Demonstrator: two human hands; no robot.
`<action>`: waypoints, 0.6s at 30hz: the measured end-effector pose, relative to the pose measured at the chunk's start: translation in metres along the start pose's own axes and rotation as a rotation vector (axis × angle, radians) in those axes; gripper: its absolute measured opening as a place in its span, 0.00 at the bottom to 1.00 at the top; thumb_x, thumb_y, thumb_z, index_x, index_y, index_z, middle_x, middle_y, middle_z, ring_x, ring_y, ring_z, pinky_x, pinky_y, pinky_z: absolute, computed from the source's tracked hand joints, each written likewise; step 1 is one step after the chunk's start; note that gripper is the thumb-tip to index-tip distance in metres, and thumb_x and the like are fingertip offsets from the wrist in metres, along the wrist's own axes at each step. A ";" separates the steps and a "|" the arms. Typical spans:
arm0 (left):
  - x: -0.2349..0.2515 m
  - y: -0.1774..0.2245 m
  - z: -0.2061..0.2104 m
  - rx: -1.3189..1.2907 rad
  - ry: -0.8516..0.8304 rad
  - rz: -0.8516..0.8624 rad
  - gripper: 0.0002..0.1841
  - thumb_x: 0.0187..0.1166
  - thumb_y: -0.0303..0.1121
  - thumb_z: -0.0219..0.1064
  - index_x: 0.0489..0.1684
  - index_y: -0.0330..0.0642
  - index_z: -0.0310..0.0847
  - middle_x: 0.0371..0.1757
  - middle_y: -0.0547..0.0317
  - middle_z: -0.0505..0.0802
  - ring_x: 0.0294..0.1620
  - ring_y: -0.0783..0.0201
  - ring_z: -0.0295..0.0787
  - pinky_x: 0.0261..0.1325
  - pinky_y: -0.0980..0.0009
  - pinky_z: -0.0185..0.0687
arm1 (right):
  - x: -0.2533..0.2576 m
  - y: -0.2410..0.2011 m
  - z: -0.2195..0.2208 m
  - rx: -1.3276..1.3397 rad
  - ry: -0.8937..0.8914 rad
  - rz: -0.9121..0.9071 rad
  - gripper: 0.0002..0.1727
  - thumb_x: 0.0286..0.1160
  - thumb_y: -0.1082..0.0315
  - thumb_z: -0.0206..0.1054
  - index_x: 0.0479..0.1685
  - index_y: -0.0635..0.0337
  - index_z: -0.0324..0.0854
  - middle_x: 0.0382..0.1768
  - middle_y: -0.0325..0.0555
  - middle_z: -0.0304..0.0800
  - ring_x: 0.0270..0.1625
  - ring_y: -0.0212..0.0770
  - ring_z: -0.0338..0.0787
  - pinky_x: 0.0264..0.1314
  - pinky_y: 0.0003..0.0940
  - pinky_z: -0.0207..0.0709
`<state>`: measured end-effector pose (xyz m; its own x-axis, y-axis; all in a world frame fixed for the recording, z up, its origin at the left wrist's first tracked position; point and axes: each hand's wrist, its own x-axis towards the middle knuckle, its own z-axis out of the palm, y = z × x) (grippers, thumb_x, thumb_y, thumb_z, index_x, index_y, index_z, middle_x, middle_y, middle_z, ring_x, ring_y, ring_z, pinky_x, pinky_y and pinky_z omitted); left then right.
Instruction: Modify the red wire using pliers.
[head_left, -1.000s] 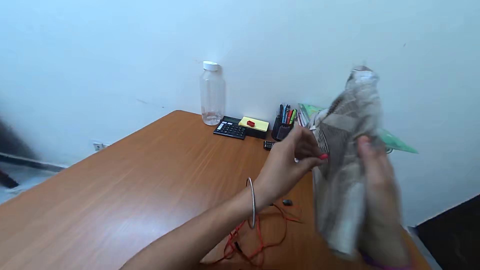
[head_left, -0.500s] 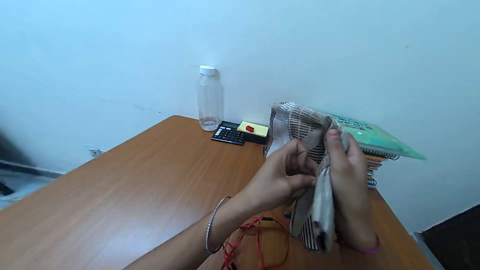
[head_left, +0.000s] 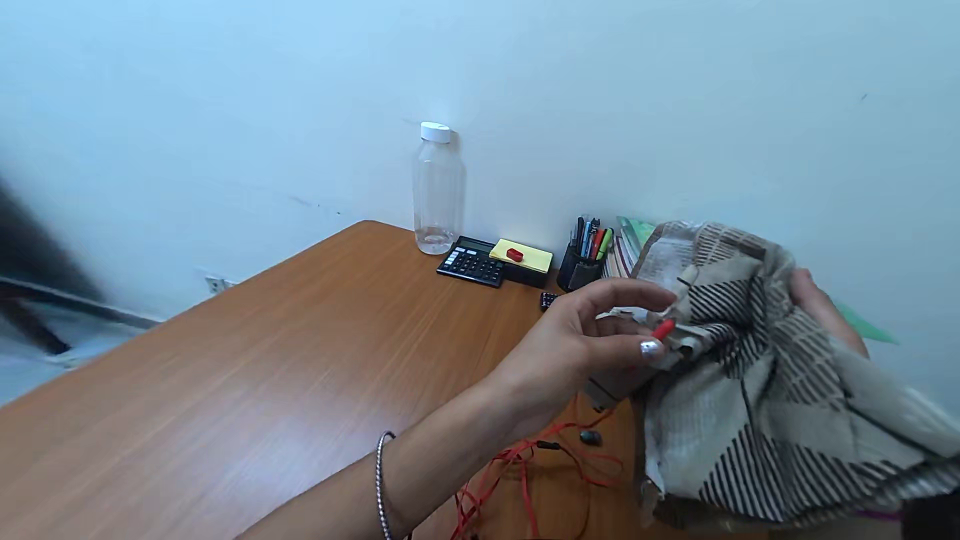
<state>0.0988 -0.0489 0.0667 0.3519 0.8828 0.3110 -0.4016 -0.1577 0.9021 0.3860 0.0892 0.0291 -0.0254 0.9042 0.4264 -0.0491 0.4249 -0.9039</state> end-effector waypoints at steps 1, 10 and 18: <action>0.000 0.001 0.000 -0.006 0.019 -0.008 0.19 0.77 0.16 0.64 0.64 0.44 0.85 0.50 0.58 0.93 0.42 0.72 0.89 0.50 0.77 0.86 | -0.009 -0.007 0.005 0.103 -0.139 -0.075 0.25 0.95 0.47 0.41 0.72 0.50 0.75 0.56 0.29 0.88 0.58 0.14 0.85 0.60 0.15 0.79; 0.010 -0.007 -0.010 0.541 0.280 0.390 0.14 0.71 0.17 0.72 0.54 0.32 0.89 0.64 0.46 0.84 0.50 0.71 0.89 0.51 0.79 0.88 | -0.097 -0.102 0.129 0.286 -0.335 0.168 0.16 0.90 0.55 0.53 0.61 0.45 0.85 0.52 0.31 0.93 0.55 0.24 0.90 0.58 0.23 0.85; 0.004 0.011 -0.014 0.913 0.069 0.483 0.16 0.80 0.19 0.65 0.64 0.27 0.85 0.72 0.38 0.84 0.66 0.59 0.86 0.65 0.71 0.81 | -0.090 -0.091 0.130 -0.134 -0.427 -0.028 0.25 0.79 0.66 0.62 0.77 0.46 0.71 0.57 0.25 0.89 0.57 0.21 0.89 0.60 0.19 0.85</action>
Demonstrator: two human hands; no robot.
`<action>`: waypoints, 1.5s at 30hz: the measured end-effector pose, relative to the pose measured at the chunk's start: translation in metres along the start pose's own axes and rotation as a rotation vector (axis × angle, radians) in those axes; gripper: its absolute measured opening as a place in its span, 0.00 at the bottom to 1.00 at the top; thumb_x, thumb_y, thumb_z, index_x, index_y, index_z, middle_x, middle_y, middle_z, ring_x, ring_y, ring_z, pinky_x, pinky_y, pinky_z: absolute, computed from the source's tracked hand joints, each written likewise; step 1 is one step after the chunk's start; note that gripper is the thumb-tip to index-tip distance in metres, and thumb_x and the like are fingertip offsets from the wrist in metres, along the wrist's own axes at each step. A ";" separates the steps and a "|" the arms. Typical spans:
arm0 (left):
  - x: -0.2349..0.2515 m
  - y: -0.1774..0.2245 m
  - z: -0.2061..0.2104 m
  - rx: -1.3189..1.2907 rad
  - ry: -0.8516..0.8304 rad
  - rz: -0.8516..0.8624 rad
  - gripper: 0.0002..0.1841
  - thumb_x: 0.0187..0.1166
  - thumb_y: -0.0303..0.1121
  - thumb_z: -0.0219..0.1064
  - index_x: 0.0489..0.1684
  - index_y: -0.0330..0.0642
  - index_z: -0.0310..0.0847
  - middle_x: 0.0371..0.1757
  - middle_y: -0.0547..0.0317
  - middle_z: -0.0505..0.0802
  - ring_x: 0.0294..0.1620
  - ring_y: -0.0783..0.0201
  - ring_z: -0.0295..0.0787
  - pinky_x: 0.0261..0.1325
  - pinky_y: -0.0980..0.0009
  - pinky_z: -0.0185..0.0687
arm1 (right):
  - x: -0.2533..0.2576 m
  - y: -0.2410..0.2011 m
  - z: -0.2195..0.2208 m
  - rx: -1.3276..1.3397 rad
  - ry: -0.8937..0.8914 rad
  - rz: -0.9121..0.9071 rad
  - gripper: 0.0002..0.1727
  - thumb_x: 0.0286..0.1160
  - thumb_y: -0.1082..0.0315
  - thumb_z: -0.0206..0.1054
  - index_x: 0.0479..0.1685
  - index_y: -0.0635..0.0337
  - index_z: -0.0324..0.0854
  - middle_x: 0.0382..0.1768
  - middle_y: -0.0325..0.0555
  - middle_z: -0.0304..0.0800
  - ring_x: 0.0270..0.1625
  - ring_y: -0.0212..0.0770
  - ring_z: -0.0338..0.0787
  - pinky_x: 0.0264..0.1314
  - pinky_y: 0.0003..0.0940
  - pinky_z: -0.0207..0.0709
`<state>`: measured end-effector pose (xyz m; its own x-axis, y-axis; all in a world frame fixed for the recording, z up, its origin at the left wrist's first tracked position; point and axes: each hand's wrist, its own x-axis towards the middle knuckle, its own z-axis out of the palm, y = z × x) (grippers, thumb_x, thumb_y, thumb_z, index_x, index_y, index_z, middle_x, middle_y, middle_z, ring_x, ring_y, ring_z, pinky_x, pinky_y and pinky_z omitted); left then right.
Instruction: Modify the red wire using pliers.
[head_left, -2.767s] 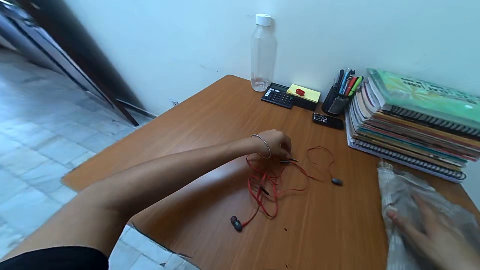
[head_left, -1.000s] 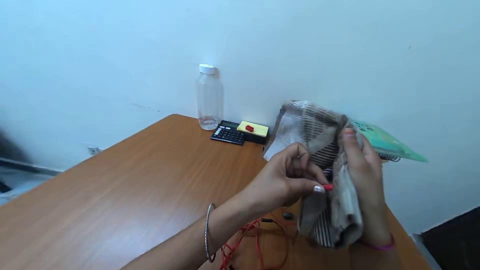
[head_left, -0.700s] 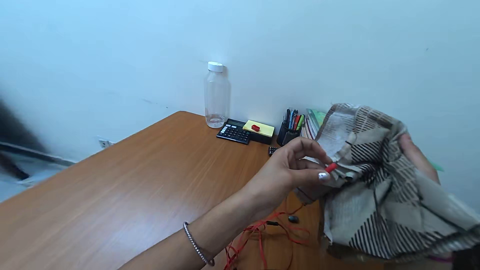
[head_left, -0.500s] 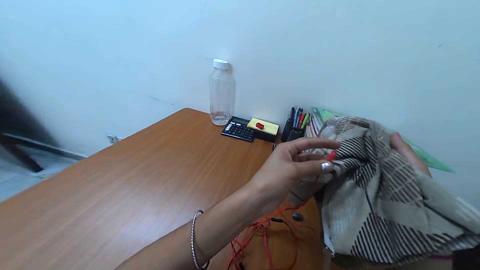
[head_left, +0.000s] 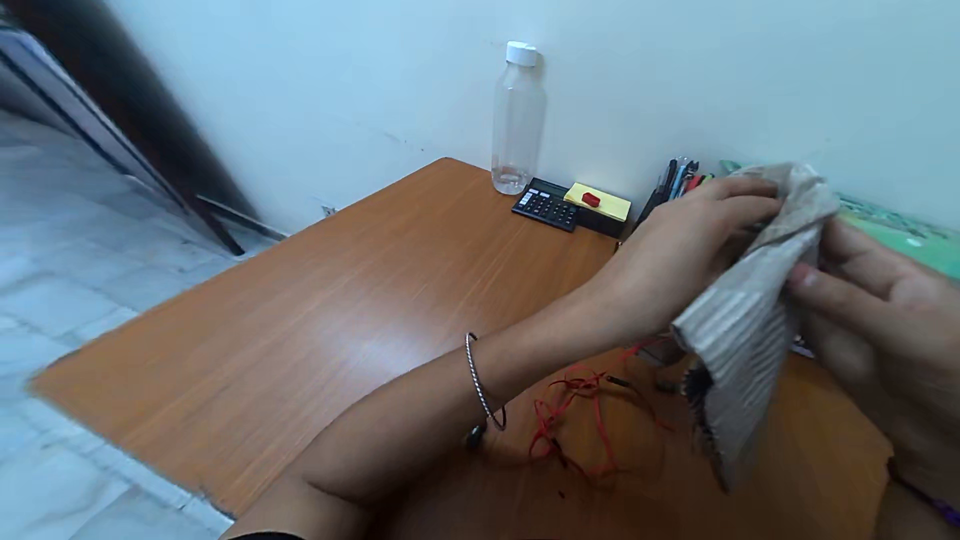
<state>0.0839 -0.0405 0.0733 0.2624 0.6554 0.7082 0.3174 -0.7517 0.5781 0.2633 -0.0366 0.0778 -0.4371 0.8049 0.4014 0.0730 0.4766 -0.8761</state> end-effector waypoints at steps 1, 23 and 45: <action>0.001 -0.001 0.001 -0.008 0.016 0.008 0.15 0.79 0.19 0.66 0.62 0.27 0.86 0.71 0.38 0.85 0.64 0.60 0.87 0.63 0.72 0.82 | -0.001 -0.002 0.000 -0.018 -0.002 0.001 0.24 0.82 0.62 0.62 0.76 0.45 0.71 0.56 0.23 0.89 0.56 0.20 0.89 0.60 0.18 0.84; 0.010 -0.004 -0.031 0.372 -0.083 0.140 0.04 0.76 0.25 0.70 0.43 0.38 0.87 0.36 0.59 0.91 0.37 0.66 0.85 0.40 0.67 0.78 | -0.003 0.003 0.009 -0.358 0.058 0.043 0.13 0.86 0.49 0.61 0.38 0.42 0.86 0.19 0.23 0.87 0.18 0.18 0.84 0.17 0.14 0.77; 0.021 -0.027 -0.072 0.330 0.025 0.128 0.08 0.83 0.32 0.67 0.45 0.38 0.90 0.37 0.63 0.88 0.39 0.77 0.80 0.44 0.79 0.73 | -0.010 -0.027 0.032 -0.448 0.261 0.141 0.08 0.79 0.77 0.65 0.31 0.70 0.78 0.19 0.39 0.79 0.21 0.21 0.79 0.25 0.11 0.69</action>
<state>0.0149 -0.0124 0.1019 0.2979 0.5522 0.7787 0.5617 -0.7609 0.3247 0.2366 -0.0684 0.0888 -0.1618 0.9061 0.3908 0.5151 0.4154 -0.7498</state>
